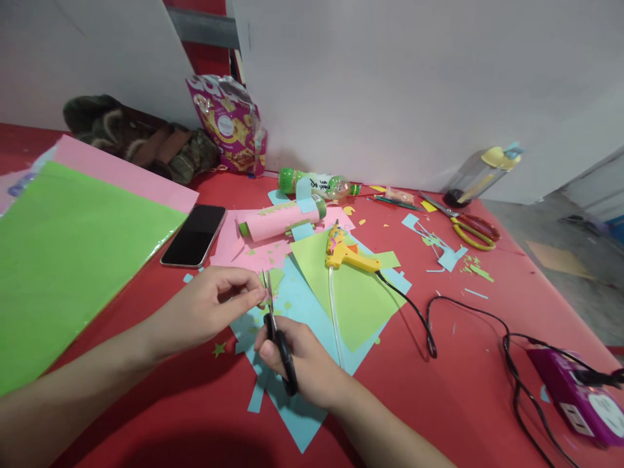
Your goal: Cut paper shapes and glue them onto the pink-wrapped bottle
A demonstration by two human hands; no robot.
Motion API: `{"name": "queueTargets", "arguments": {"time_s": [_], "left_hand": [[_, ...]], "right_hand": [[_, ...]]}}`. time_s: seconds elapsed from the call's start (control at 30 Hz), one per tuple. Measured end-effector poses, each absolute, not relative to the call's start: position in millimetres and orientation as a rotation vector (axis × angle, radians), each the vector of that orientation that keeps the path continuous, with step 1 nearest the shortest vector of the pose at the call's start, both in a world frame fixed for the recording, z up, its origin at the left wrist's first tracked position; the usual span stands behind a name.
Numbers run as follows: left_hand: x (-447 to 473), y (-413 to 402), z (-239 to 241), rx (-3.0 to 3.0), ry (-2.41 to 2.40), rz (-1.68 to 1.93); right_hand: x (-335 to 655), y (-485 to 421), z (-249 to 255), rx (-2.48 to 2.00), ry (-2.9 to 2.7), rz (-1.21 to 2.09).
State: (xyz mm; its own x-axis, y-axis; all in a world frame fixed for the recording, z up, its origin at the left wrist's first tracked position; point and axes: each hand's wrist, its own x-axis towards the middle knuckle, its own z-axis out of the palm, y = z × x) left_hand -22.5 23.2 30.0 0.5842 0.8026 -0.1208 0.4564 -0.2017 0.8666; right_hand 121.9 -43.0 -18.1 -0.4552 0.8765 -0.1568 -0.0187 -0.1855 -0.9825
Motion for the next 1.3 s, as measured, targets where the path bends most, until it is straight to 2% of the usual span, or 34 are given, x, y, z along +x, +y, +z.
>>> {"name": "queueTargets", "arguments": {"time_s": [0.53, 1.3], "left_hand": [[-16, 13, 24, 1.645, 0.978, 0.557], [-12, 3, 17, 1.78, 1.052, 0.742]], "right_hand": [[119, -46, -20, -1.068, -1.418, 1.628], [115, -49, -21, -1.135, -1.431, 1.5]]}}
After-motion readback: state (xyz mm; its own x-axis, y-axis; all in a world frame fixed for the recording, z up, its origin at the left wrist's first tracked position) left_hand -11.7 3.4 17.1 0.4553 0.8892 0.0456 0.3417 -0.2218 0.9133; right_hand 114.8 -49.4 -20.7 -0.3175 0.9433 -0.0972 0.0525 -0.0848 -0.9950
